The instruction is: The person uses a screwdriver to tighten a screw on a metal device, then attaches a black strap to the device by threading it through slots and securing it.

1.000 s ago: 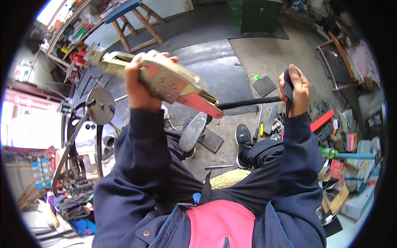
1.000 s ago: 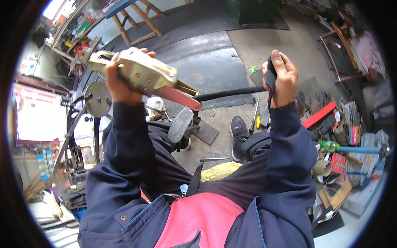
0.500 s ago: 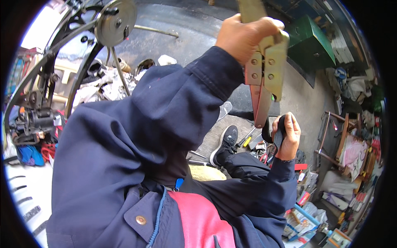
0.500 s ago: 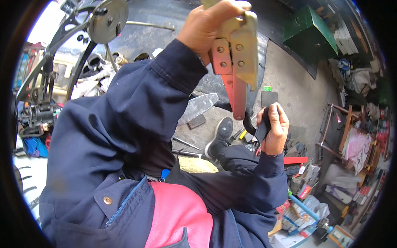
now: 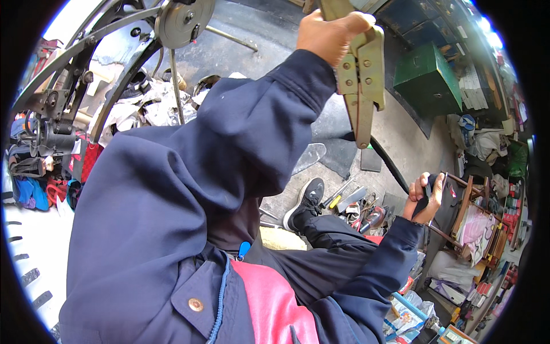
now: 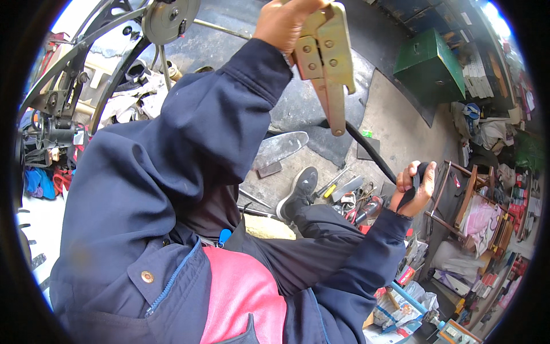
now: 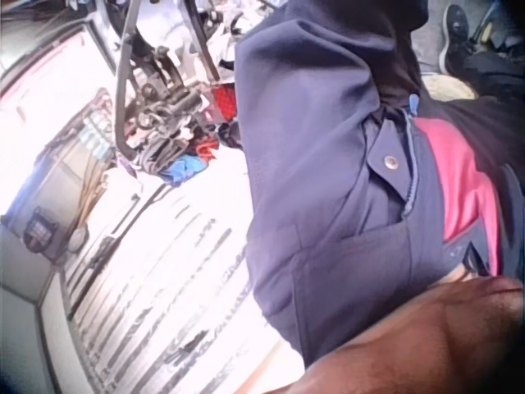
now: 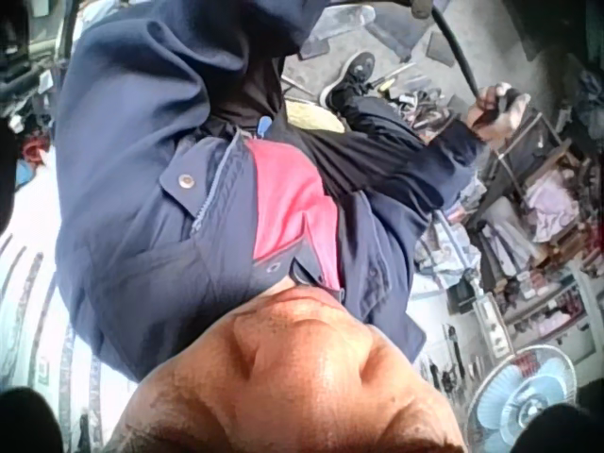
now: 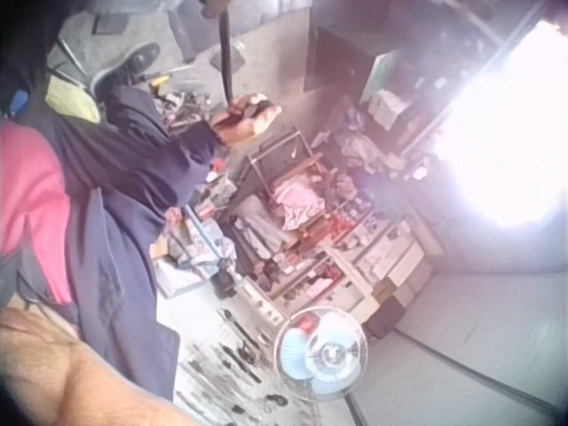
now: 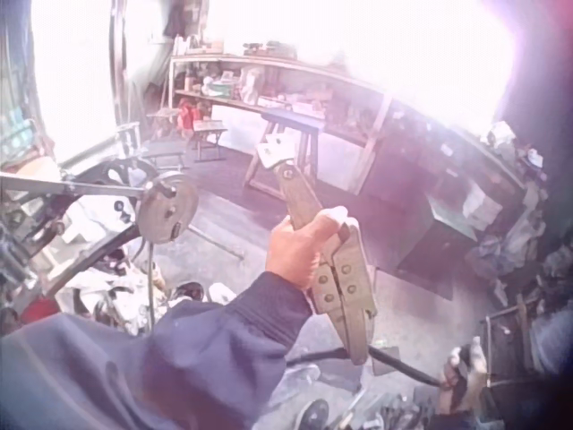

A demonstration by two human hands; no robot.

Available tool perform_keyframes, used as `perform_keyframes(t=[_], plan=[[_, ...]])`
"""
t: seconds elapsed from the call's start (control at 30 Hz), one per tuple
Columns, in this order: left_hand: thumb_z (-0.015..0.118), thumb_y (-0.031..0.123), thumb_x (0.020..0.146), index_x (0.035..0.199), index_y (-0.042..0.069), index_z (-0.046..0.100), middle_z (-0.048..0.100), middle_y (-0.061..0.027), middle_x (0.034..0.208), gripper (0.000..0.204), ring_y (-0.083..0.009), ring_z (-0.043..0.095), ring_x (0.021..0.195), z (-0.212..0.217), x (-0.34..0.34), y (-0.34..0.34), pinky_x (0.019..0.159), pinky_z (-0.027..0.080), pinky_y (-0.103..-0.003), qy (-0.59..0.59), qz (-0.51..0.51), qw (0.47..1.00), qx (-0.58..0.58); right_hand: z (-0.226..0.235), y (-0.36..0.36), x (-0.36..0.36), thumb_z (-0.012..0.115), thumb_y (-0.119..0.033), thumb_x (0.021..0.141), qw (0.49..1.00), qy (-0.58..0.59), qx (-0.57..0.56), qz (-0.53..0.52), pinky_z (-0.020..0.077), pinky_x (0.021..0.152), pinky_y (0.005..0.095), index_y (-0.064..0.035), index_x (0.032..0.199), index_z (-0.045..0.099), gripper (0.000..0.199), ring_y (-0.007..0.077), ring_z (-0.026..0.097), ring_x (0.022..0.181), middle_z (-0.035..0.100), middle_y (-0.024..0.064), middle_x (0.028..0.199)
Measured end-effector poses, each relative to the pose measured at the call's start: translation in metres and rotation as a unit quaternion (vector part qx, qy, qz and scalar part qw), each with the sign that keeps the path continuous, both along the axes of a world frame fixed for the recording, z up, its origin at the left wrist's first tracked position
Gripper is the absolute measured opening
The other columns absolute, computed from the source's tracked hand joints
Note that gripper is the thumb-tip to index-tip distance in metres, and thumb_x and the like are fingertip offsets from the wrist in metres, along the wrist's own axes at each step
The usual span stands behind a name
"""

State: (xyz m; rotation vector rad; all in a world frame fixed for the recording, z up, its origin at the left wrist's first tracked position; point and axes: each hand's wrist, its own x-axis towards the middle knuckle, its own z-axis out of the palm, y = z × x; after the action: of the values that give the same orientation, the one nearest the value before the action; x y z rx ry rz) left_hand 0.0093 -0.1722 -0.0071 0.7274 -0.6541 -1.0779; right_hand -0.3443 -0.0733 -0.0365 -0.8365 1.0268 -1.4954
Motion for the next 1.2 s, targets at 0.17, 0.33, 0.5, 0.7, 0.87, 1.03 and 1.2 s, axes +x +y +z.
perform_keyframes(t=[0.17,0.33,0.5,0.7,0.87,1.03,1.2], plan=[[0.066,0.029,0.091,0.102,0.004,0.064,0.068,-0.0105,0.09,0.028,-0.0278,0.071,0.082,0.019,0.004,0.017,0.075,0.06,-0.042,0.123,-0.152,0.978,-0.067,0.013,0.003,0.035,0.049,-0.031,0.109,1.0,0.002,0.006,-0.005,0.0279,0.039,0.0229,-0.0077,0.09,0.05,0.03,0.0077,0.034,0.044,0.056,0.0086,0.074],[0.064,0.037,0.092,0.112,0.006,0.061,0.068,-0.0117,0.101,0.037,-0.0292,0.07,0.096,0.052,-0.031,0.029,0.085,0.059,-0.048,0.179,-0.264,0.942,-0.109,0.028,0.012,0.081,0.052,-0.032,0.107,1.0,-0.001,-0.001,-0.031,0.0313,0.039,0.0242,-0.0089,0.088,0.052,0.03,0.0103,0.039,0.045,0.055,0.0064,0.07],[0.074,0.026,0.085,0.105,0.001,0.07,0.069,-0.0081,0.093,0.032,-0.0249,0.073,0.08,0.069,-0.07,0.03,0.074,0.061,-0.04,0.16,-0.186,0.957,-0.153,0.039,0.014,0.058,0.052,-0.033,0.107,0.997,-0.049,-0.026,-0.045,0.0275,0.04,0.024,-0.011,0.086,0.052,0.031,0.0091,0.037,0.047,0.052,0.0051,0.068],[0.068,0.024,0.087,0.107,0.005,0.057,0.069,-0.018,0.094,0.029,-0.0356,0.074,0.084,0.03,-0.054,0.026,0.077,0.062,-0.048,0.134,-0.236,0.957,-0.102,0.028,0.017,-0.021,0.051,-0.035,0.108,0.995,-0.04,-0.045,-0.084,0.0263,0.04,0.0243,-0.0094,0.084,0.05,0.035,0.007,0.03,0.044,0.052,0.0055,0.071],[0.061,0.042,0.09,0.11,0.012,0.059,0.067,-0.0218,0.115,0.035,-0.0388,0.07,0.108,0.001,-0.02,0.009,0.093,0.058,-0.05,-0.023,-0.277,0.959,-0.052,0.01,0.019,-0.038,0.051,-0.032,0.108,0.99,-0.001,-0.027,-0.138,0.0257,0.038,0.0243,-0.0085,0.084,0.049,0.033,0.0072,0.032,0.043,0.053,0.0069,0.071],[0.061,0.048,0.087,0.118,0.013,0.055,0.063,-0.0257,0.122,0.048,-0.0451,0.063,0.115,0.0,-0.002,0.009,0.094,0.055,-0.058,-0.005,-0.299,0.953,-0.056,0.003,0.017,-0.019,0.052,-0.029,0.107,0.992,0.007,-0.034,-0.123,0.0304,0.036,0.0246,-0.0068,0.092,0.054,0.027,0.0099,0.039,0.043,0.056,0.0076,0.071],[0.051,0.052,0.092,0.116,0.008,0.06,0.064,-0.0253,0.119,0.051,-0.0452,0.063,0.114,0.023,-0.025,0.013,0.091,0.055,-0.058,0.057,-0.337,0.924,-0.171,0.004,0.014,0.03,0.055,-0.031,0.106,0.995,0.02,0.01,-0.093,0.0362,0.039,0.0245,-0.0078,0.095,0.059,0.026,0.0115,0.048,0.046,0.059,0.0067,0.071]])
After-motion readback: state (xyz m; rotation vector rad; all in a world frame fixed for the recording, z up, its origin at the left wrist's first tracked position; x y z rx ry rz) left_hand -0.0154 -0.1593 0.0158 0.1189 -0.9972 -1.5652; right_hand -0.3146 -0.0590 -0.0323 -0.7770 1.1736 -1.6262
